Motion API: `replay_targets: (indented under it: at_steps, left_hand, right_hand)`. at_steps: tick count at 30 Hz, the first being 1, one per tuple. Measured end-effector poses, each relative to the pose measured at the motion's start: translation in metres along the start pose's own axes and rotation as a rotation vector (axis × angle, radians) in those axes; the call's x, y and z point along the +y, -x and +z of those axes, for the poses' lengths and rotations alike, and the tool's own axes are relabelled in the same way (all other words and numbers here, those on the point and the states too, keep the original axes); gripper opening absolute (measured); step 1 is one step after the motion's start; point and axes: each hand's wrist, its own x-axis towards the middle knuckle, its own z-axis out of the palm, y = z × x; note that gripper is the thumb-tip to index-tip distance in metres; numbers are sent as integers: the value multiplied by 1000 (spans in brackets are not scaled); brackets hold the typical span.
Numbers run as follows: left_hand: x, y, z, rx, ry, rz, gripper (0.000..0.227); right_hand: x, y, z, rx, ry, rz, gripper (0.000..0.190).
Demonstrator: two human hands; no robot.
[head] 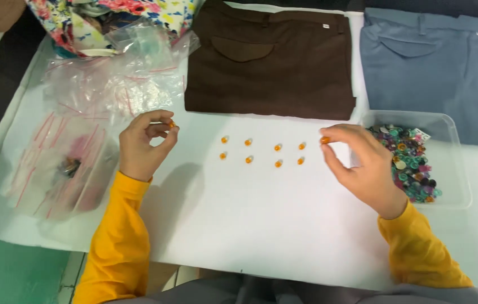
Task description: Sorting small colorful buttons from a large container into individual small plastic bags
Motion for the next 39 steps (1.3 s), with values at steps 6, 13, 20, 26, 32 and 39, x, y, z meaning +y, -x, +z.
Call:
replay_targets:
  at_steps: [6, 13, 20, 26, 32, 39]
  left_hand:
    - [-62, 16, 10, -182, -10, -54, 22]
    - [-50, 33, 29, -405, -228, -193, 23]
    - [-64, 47, 40, -436, -557, -46, 27]
    - [-58, 48, 44, -412, -574, -80, 28]
    - [-59, 50, 46, -375, -600, -26, 29]
    - [-54, 47, 34, -351, -615, -28, 44]
  right_hand:
    - [-36, -32, 106, -390, -234, 201, 17]
    - [-10, -42, 204, -645, -173, 237, 13]
    - [20, -36, 249, -755, 155, 105, 8]
    - [7, -48, 242, -789, 162, 112, 12]
    - [17, -42, 244, -805, 194, 115, 18]
    - [1, -46, 243, -762, 214, 142, 21]
